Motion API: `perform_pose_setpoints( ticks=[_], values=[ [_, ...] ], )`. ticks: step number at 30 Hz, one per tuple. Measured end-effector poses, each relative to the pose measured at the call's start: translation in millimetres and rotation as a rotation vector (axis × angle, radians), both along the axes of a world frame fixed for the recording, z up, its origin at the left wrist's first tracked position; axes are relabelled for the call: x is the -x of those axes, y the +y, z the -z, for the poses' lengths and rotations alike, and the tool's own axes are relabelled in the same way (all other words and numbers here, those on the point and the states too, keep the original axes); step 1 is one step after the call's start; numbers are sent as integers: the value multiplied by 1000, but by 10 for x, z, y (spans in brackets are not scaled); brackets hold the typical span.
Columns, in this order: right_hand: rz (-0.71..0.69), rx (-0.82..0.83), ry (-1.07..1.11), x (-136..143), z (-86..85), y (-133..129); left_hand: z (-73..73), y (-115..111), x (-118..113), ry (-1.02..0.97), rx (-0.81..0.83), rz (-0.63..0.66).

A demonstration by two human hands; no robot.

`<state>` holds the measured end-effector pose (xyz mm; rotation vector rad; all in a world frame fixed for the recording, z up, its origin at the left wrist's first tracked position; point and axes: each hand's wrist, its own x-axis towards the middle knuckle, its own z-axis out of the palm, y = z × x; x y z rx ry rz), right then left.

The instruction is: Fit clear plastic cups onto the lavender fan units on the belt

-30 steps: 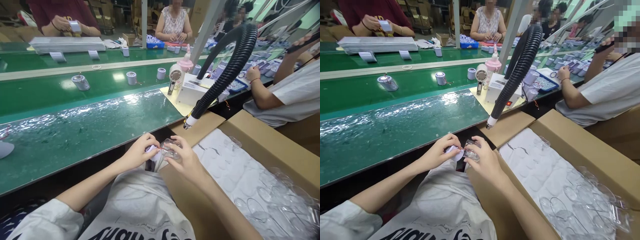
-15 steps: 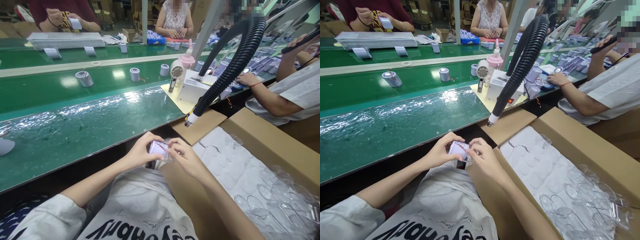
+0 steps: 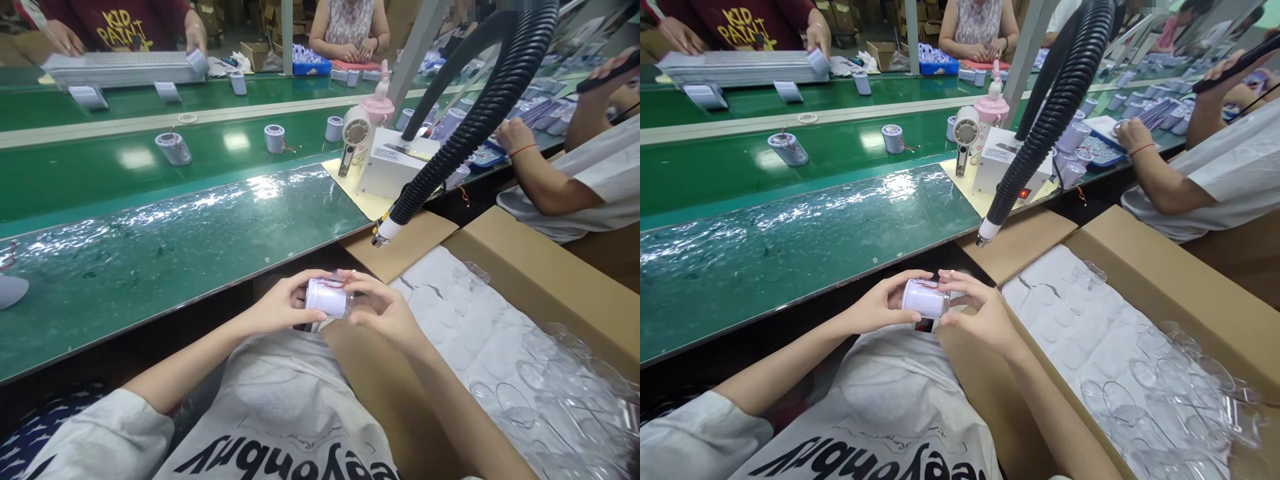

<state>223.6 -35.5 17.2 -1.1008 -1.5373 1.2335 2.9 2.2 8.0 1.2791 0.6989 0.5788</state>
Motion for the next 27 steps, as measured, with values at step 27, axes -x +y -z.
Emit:
perform_pose_setpoints(
  ticks=[27],
  values=[
    [-72,336,121,8,-29,-197,-81,-64,109,-18,-252,104]
  ],
)
